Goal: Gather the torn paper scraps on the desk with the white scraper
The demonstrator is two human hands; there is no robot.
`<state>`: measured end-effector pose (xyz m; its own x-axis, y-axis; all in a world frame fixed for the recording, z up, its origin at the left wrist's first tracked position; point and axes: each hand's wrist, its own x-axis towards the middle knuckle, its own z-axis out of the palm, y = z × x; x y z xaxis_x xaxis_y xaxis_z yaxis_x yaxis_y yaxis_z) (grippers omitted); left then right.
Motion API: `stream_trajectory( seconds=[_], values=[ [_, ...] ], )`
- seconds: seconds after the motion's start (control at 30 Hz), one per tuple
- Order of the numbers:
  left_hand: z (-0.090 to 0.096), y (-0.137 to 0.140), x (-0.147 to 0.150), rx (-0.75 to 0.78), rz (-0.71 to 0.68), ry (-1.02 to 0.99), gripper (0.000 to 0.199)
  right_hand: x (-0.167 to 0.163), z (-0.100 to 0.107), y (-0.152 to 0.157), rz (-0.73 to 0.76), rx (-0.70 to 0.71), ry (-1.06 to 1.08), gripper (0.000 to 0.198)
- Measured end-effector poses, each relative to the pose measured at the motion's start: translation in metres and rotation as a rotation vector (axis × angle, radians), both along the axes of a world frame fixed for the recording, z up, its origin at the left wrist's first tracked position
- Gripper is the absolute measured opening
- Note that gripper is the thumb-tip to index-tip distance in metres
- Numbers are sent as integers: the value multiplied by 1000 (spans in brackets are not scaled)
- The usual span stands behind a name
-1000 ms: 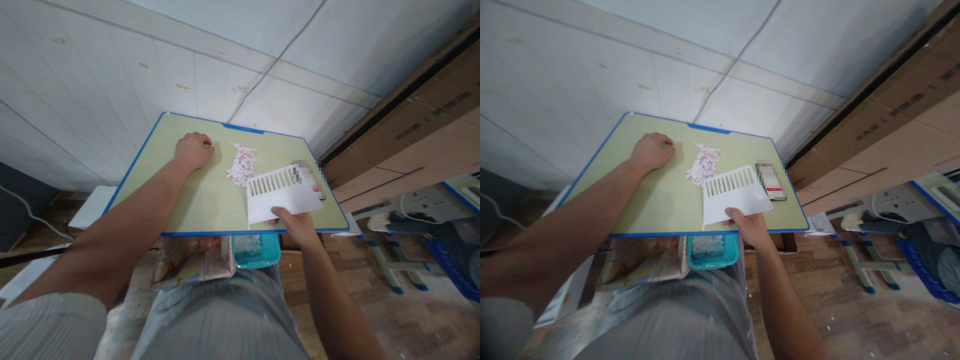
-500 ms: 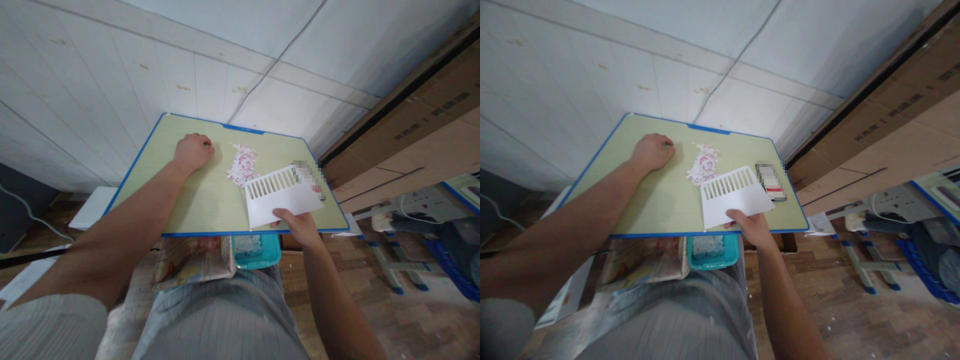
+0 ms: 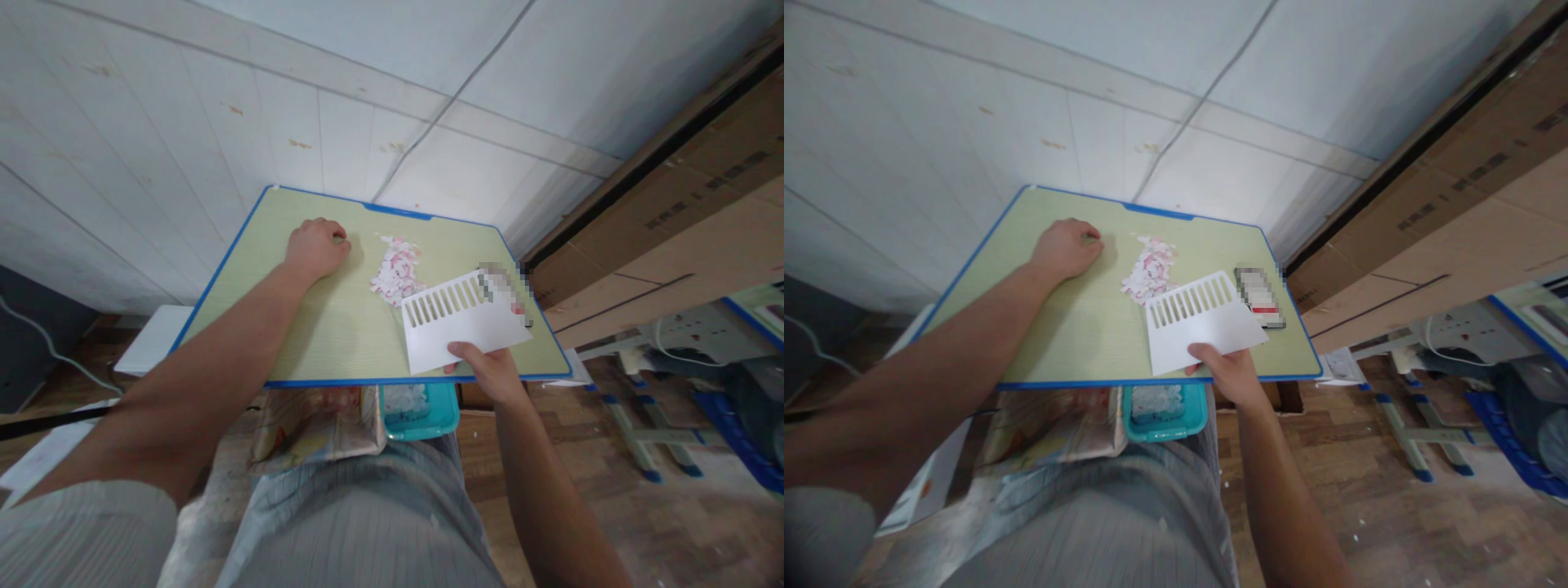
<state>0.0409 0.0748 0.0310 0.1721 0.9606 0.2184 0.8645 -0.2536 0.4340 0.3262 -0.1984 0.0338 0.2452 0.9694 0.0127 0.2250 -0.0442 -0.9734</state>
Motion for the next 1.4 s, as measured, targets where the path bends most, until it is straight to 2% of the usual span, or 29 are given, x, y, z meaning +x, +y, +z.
stream_trajectory(
  seconds=[0.17,0.23,0.37,0.43,0.67,0.87,1.0,1.17,1.4],
  values=[
    [0,0,0,17,1,2,44,0,-5,1,-23,51,-15,31],
    [0,0,0,22,2,1,44,1,-8,3,-117,121,-5,30],
    [1,-1,0,15,-7,16,45,6,-14,12,-419,307,61,22],
    [2,-1,0,21,-14,28,47,11,-14,17,-471,332,61,22],
    [0,1,-1,27,-9,20,44,18,-12,44,-362,214,10,35],
    [-1,1,-1,29,-4,9,43,15,-14,56,-338,140,-48,39],
    [-1,1,-1,29,-15,25,46,17,-13,45,-295,139,-93,41],
    [-3,3,-1,28,-3,16,44,13,-3,15,-194,66,-121,37],
    [-5,5,-2,33,-8,5,42,5,-5,-14,-123,34,-34,32]
  ],
)
